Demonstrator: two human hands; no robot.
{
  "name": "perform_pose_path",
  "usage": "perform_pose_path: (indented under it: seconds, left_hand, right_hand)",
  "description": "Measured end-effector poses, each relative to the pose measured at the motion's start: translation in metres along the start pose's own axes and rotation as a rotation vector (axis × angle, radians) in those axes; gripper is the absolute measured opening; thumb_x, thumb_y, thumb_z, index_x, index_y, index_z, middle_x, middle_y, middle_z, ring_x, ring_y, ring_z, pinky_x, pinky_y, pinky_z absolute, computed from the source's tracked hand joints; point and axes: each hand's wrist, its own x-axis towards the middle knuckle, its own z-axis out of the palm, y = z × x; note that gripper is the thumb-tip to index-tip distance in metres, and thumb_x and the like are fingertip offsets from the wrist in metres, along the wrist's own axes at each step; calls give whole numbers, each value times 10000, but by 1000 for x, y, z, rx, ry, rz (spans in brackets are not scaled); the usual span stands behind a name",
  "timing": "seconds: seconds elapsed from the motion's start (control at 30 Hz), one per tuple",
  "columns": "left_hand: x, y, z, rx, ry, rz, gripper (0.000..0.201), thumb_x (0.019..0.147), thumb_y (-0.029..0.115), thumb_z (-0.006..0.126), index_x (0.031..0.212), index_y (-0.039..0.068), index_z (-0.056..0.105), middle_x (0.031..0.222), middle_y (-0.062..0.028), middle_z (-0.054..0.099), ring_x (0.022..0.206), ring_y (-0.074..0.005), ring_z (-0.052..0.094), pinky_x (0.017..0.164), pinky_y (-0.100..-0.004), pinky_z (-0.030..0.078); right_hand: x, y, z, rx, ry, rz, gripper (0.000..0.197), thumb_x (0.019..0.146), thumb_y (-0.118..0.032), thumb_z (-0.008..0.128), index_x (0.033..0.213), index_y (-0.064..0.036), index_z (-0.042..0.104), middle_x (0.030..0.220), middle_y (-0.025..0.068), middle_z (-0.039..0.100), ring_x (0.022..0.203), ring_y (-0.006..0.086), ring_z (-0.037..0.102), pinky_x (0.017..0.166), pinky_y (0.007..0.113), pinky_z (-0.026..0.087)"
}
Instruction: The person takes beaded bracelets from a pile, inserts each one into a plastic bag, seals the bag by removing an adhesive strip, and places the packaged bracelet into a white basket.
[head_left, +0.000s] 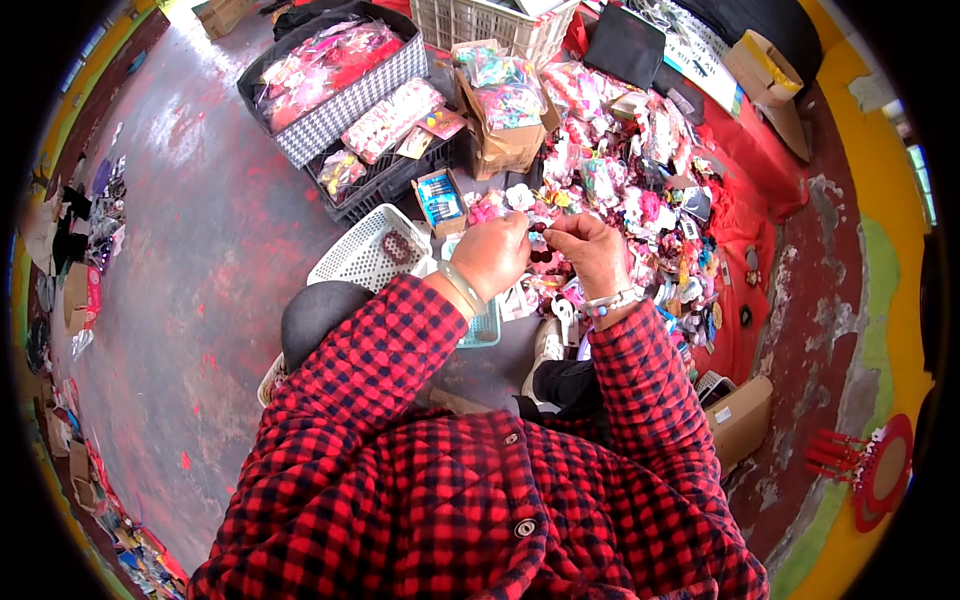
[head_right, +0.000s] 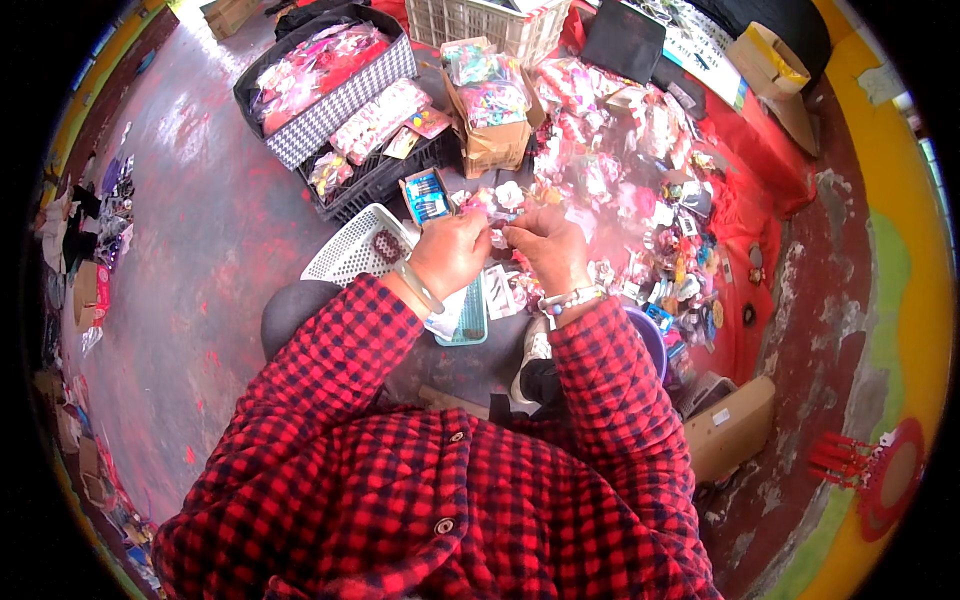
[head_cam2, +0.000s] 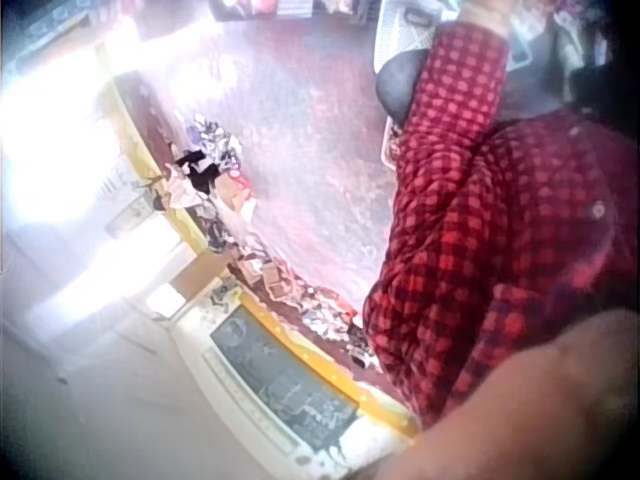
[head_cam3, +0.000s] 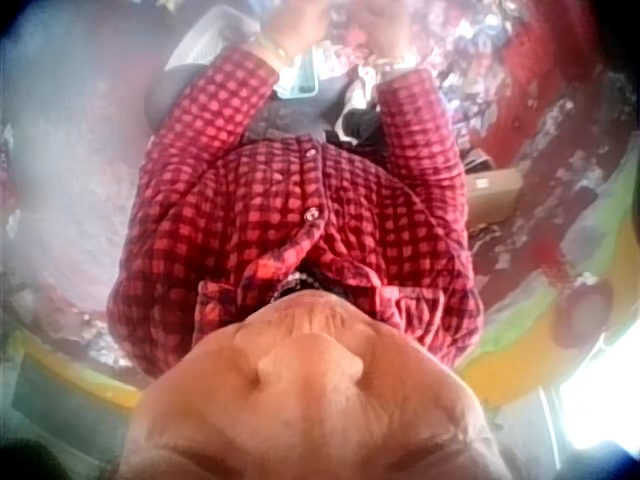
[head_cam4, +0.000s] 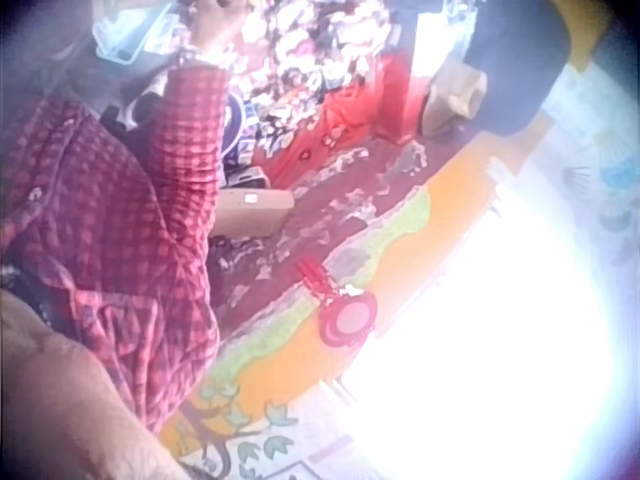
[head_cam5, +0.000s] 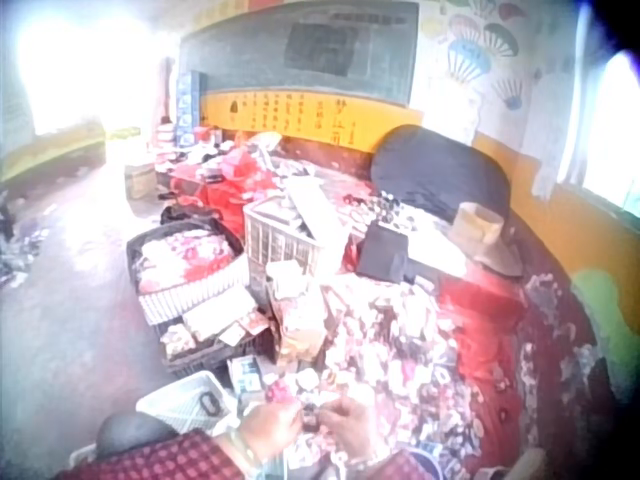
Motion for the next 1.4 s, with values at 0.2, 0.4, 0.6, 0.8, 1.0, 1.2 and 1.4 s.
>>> perform_pose_path:
  seconds: [0.2, 0.4, 0.6, 0.8, 1.0, 1.2, 1.4]
  left_hand:
    - [-4, 10, -2, 32, -17, 82, 104, 776, 98, 493, 793, -3, 477, 664, -205, 573, 637, -381, 575, 568, -452, 461]
    - [-2, 1, 1, -74, 123, 14, 77, 779, 93, 536, 772, 33, 489, 640, -168, 570, 609, -355, 574, 524, -431, 447]
    - [0, -1, -1, -12, 74, 23, 102, 783, 99, 518, 783, 10, 469, 657, -190, 571, 623, -364, 578, 543, -440, 457]
    - [-5, 6, 0, 9, 33, 124, 122, 787, 109, 509, 783, 0, 453, 662, -198, 570, 620, -373, 578, 538, -442, 459]
    - [-3, 2, 2, -64, 128, 76, 91, 773, 91, 535, 760, 26, 473, 643, -175, 561, 609, -357, 573, 524, -424, 448]
    - [0, 2, 1, -59, 159, 23, 79, 762, 76, 555, 750, 40, 486, 634, -161, 559, 609, -345, 575, 518, -416, 447]
    - [-2, 3, 5, -78, 188, 88, 81, 764, 80, 557, 741, 49, 485, 631, -154, 563, 596, -333, 577, 508, -415, 444]
  right_hand:
    - [-3, 17, 9, -547, 190, -371, 100, 725, -166, 655, 789, -94, 683, 732, 111, 626, 623, 243, 602, 568, 319, 465]
    - [-3, 10, 10, -362, 87, -391, 152, 776, -147, 615, 884, -53, 664, 772, 112, 640, 636, 194, 609, 575, 296, 461]
    - [-6, -5, 9, -2, -20, -8, 83, 755, -36, 641, 798, 20, 597, 716, 49, 620, 630, 80, 551, 551, 218, 432]
    - [5, 21, 10, -90, 120, -132, 165, 727, -20, 669, 870, 7, 591, 777, 51, 608, 634, 79, 534, 556, 218, 431]
    - [1, 10, 4, 366, -121, 196, 259, 805, -215, 639, 982, -28, 607, 863, 28, 611, 759, 85, 547, 647, 226, 429]
    - [2, 13, -1, 317, -233, 207, 300, 842, -210, 583, 1050, 5, 598, 906, 48, 632, 803, 109, 583, 657, 224, 445]
    - [5, 23, 7, 162, -86, 139, 184, 802, -107, 608, 899, 44, 650, 738, 60, 638, 627, 110, 582, 549, 218, 446]
